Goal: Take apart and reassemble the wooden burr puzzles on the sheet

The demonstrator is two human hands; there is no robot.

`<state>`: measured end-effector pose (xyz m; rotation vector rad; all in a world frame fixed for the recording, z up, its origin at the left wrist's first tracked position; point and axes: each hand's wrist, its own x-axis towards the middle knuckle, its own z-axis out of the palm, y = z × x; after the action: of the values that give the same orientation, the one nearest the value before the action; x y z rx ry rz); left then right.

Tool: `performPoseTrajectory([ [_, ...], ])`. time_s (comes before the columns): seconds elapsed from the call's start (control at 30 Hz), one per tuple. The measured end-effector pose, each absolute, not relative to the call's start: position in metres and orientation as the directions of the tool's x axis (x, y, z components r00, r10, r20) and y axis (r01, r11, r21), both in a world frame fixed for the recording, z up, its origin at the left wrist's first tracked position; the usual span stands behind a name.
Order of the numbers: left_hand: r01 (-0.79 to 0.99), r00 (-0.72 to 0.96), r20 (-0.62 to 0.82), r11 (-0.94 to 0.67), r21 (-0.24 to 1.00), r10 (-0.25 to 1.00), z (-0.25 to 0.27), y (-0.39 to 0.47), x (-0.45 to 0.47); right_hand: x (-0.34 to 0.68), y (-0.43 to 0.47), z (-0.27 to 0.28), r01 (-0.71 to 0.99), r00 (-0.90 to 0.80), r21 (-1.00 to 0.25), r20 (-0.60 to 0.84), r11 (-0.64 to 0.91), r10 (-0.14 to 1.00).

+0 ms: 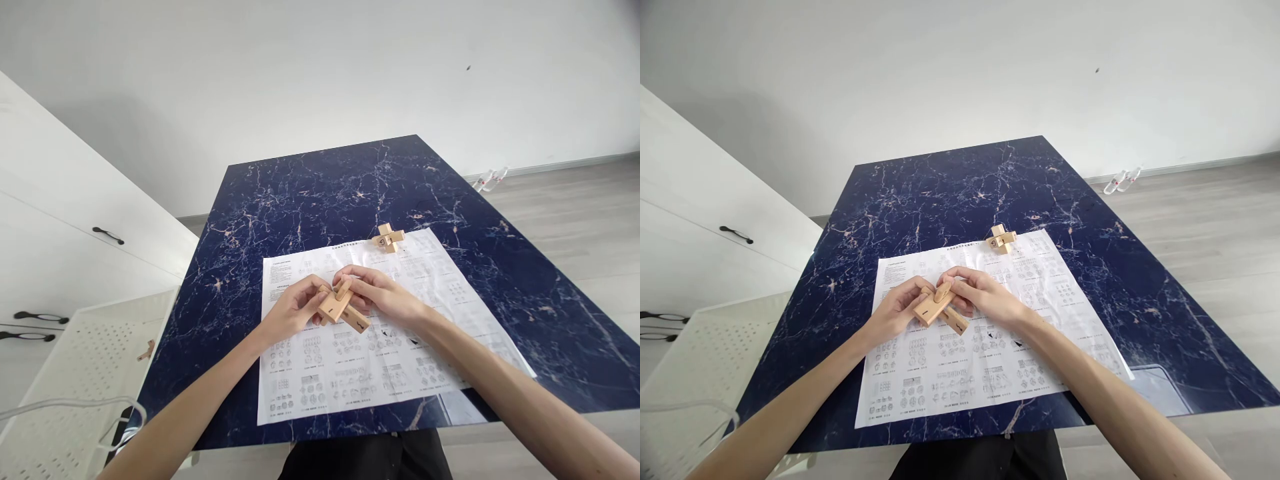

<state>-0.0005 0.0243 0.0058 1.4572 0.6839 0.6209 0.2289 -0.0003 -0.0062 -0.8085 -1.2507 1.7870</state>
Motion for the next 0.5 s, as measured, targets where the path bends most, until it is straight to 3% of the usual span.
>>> performPoseTrajectory([
  [0.5, -0.036, 0.685, -0.004, 0.039, 0.999, 0.729, 0.0069, 0.0220, -0.0001, 0.2314, 0.0003, -0.0072, -0.265, -0.541, -0.945, -0.019, -0.191, 0.841],
])
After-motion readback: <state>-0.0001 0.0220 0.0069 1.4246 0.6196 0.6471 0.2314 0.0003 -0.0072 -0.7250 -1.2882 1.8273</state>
